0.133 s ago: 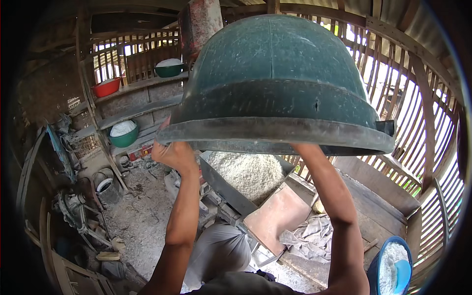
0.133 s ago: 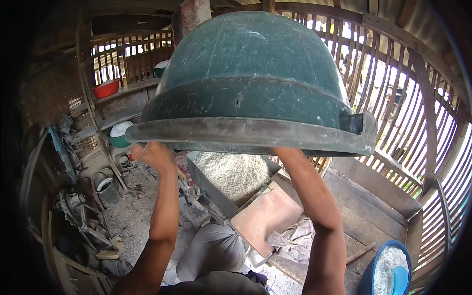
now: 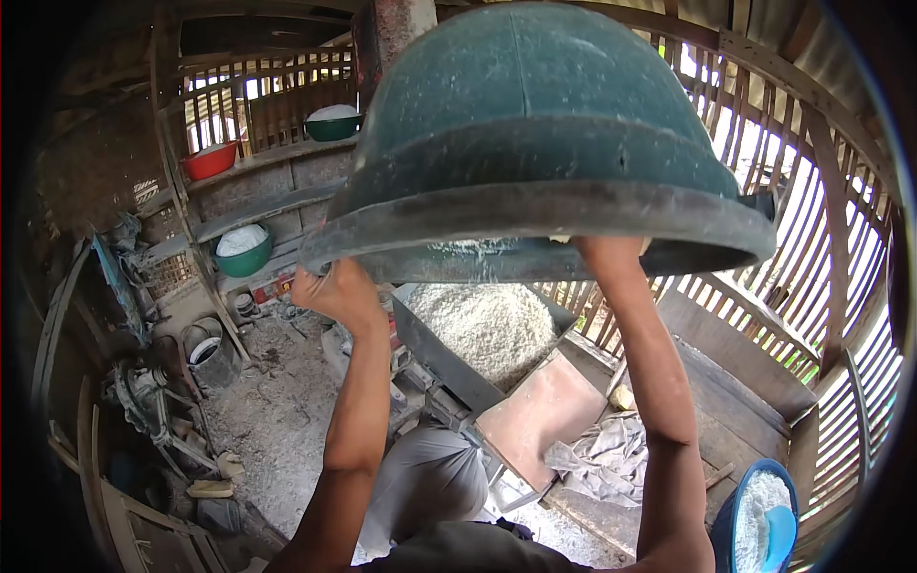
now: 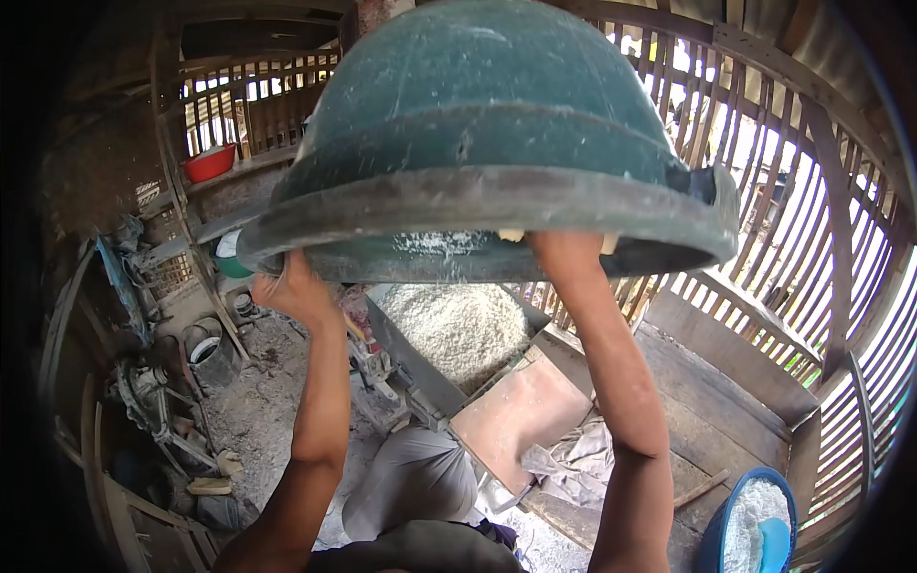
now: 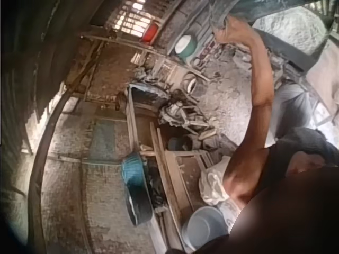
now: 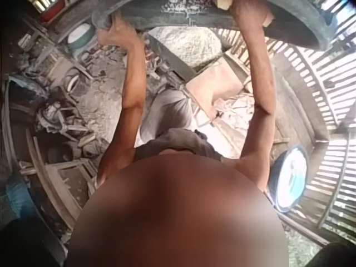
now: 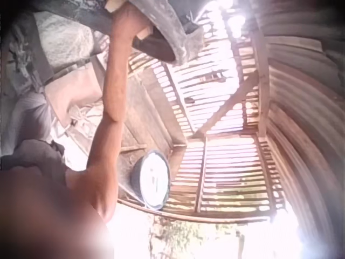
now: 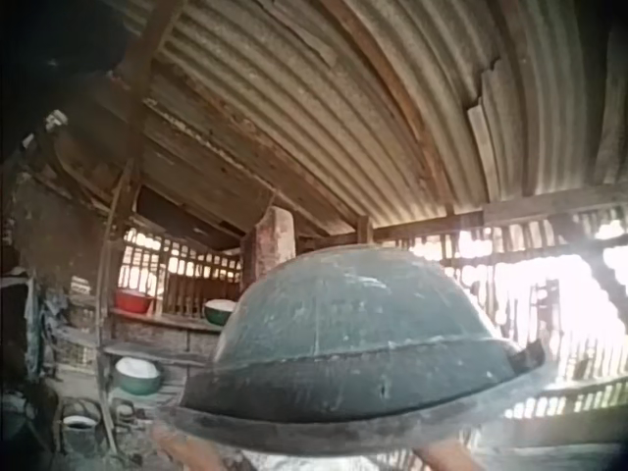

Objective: The person wipes the inside of a green tub with a cloth, moves a metal hopper containing white grain, and sweeps the grain from the hopper into a black basin using a brush.

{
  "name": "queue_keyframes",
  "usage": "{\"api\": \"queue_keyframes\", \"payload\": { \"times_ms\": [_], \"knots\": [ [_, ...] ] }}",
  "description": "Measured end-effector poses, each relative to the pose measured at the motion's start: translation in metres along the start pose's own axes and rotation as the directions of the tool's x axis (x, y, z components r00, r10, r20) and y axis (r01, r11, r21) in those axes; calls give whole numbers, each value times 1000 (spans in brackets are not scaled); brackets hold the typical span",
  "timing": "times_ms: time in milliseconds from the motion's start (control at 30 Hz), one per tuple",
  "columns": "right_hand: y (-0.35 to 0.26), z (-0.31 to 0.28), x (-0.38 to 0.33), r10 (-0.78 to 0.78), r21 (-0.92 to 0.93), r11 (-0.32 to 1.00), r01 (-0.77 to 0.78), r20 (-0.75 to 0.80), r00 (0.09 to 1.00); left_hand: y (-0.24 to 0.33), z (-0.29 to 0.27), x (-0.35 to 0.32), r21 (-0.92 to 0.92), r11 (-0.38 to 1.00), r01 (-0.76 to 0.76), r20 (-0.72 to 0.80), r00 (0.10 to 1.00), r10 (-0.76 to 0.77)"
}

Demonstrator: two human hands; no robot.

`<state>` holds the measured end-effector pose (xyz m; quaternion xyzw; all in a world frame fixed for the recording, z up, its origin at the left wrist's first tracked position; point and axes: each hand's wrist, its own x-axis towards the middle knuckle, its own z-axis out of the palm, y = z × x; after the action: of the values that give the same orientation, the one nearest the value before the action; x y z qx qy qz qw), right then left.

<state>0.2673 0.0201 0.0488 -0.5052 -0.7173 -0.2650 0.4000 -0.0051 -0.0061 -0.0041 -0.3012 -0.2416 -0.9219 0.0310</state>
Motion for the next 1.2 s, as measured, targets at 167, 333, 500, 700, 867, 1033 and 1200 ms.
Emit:
{"api": "queue_keyframes", "payload": {
  "times_ms": [167, 333, 500, 700, 867, 1033, 1200],
  "knots": [
    [18, 87, 6, -78, 24, 995, 95, -396, 915, 20, 16, -15, -93, 995, 44, 59, 998, -38],
    [-20, 90, 15, -97, -38, 995, 92, -139, 986, 21, 24, -8, -137, 990, 31, 79, 997, -21],
    [-40, 55, -22, -145, 106, 987, 118, 307, 941, 4, 27, -5, -167, 984, 62, 19, 998, -60],
    [-21, 4, -13, -295, 39, 954, 298, -61, 953, -10, 31, -14, -127, 992, 20, 57, 998, -13],
    [18, 72, -10, -164, 203, 968, 147, 70, 984, 0, 53, -37, -198, 980, 34, 87, 996, -17],
    [-26, 48, -67, -361, 113, 931, 347, 144, 921, 7, 55, -21, -158, 987, 17, 30, 999, -13],
    [-26, -10, -51, -184, 114, 977, 179, 40, 982, 8, 60, -16, -118, 992, -34, -9, 999, 33]
  ]
}}
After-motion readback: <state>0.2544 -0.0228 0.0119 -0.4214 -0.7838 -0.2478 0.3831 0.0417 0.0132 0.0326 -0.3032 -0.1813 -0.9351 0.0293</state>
